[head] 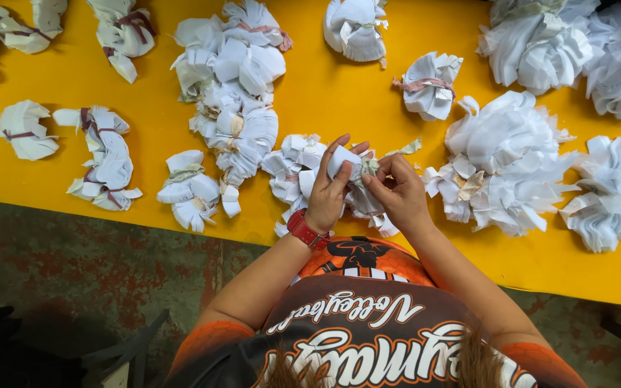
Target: The person sorts and arranges white fabric bundles on a yellow table. They pick up bundles, separate them, and place them into groups, occasionally adjusting their positions. The person also handles a small bundle with a rubber band, removing and repositioning it.
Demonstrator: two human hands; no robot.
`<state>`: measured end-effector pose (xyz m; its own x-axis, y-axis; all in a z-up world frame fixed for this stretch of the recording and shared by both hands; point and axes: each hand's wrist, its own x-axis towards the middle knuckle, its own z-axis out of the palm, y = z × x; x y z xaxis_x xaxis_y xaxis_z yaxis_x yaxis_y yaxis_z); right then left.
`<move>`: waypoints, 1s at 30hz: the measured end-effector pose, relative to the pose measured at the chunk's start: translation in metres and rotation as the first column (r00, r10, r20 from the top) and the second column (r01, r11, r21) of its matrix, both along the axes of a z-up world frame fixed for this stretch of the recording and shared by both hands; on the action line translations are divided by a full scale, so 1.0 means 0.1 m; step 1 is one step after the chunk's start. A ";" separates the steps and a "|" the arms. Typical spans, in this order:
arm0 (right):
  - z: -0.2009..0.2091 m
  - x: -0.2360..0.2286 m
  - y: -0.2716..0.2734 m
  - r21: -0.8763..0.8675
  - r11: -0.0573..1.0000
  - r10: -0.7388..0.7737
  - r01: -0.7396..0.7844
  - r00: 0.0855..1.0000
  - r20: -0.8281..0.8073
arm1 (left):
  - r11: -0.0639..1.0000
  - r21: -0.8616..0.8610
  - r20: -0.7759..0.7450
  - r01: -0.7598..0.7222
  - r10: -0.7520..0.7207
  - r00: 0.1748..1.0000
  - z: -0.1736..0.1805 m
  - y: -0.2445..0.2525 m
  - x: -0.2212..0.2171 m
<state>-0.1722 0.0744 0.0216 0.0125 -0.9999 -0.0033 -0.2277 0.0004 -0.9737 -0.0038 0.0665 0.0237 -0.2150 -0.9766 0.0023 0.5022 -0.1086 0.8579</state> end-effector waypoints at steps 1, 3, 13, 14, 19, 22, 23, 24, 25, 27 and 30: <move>0.00 0.02 0.01 0.002 1.000 -0.001 0.001 1.000 0.001 | 1.000 0.002 0.001 0.001 -0.001 1.000 0.01 0.00 0.00; 0.01 0.05 0.03 0.052 0.999 -0.014 0.012 0.999 0.041 | 0.999 0.020 -0.021 0.036 -0.035 0.999 0.02 0.01 -0.01; 0.30 0.12 0.03 -0.047 0.996 0.078 -0.082 0.994 -0.074 | 0.998 0.052 -0.037 0.035 -0.033 0.999 0.04 -0.02 0.05; 0.29 0.12 0.04 -0.047 0.996 0.075 -0.077 0.996 -0.057 | 0.998 0.053 -0.024 0.037 -0.036 0.999 0.03 -0.02 0.06; 0.17 0.11 0.04 -0.083 0.994 0.065 -0.070 0.996 -0.059 | 0.997 0.073 -0.008 0.036 -0.036 0.999 0.04 -0.02 0.05; 0.14 0.12 0.03 -0.064 0.995 0.067 -0.074 0.992 -0.108 | 0.984 0.181 -0.051 -0.001 0.011 0.999 0.04 -0.02 0.04; 0.16 0.13 0.02 -0.044 0.996 0.067 -0.071 0.994 -0.088 | 0.971 0.239 -0.084 -0.004 0.025 0.996 0.05 -0.02 0.04; 0.17 0.14 0.01 -0.023 0.997 0.069 -0.071 0.995 -0.069 | 0.955 0.298 -0.117 -0.007 0.043 0.992 0.06 -0.02 0.03; 0.12 0.15 0.01 -0.024 0.997 0.074 -0.075 0.995 -0.071 | 0.955 0.297 -0.119 -0.010 0.048 0.992 -0.09 -0.05 0.04; 0.05 0.16 0.00 -0.040 0.994 0.088 -0.098 0.973 -0.215 | 0.903 0.428 -0.176 -0.036 0.122 0.977 -0.39 -0.08 0.02; -0.30 0.17 0.03 0.008 0.998 0.061 -0.061 0.959 -0.278 | 0.912 0.410 -0.063 0.025 0.001 0.998 -1.30 -0.32 0.09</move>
